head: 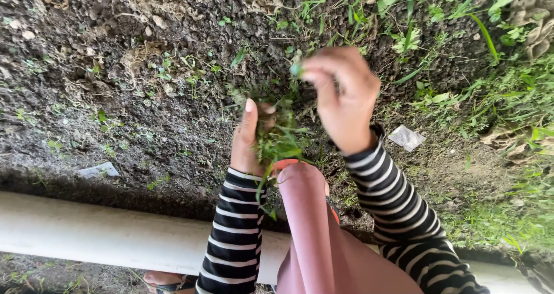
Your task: Weeding a garden area manually next to a white PVC pipe.
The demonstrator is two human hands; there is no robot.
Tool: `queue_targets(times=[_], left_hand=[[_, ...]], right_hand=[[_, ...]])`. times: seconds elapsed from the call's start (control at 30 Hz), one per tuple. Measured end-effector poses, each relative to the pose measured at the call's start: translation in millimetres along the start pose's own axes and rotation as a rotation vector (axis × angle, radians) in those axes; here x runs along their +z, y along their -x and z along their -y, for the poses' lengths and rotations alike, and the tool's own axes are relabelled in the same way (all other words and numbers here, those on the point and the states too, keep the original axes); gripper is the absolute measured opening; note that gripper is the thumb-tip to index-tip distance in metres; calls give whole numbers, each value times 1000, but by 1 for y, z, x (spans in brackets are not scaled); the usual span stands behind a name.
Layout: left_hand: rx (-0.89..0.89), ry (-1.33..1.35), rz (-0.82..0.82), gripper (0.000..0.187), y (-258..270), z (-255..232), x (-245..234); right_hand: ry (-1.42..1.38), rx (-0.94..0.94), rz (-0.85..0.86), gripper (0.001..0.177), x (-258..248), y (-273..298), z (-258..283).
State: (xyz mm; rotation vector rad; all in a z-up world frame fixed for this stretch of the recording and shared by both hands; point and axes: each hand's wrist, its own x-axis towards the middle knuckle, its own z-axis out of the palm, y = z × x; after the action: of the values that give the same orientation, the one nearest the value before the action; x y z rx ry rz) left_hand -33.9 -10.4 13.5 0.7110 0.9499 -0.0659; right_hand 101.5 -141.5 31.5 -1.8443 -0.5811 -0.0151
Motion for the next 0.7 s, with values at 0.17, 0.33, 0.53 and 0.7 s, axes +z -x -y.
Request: queue_targets(times=[0.17,0.33,0.53,0.7], left_hand=[[-6,134,258,67,-3,-3,25],[62,-59,127,68,-56,46,3],[295,-624,238,68,-70,65,-4],[613,-1180,308,71,-73,75,-18]], right_hand=[[214,-137,217,25,-3,18,32],[366,-228,281,31,-28,-11,-7],[1137,-415,71,52,-56,-77,-67],[838,-204,108,30,-65,-75,-86]])
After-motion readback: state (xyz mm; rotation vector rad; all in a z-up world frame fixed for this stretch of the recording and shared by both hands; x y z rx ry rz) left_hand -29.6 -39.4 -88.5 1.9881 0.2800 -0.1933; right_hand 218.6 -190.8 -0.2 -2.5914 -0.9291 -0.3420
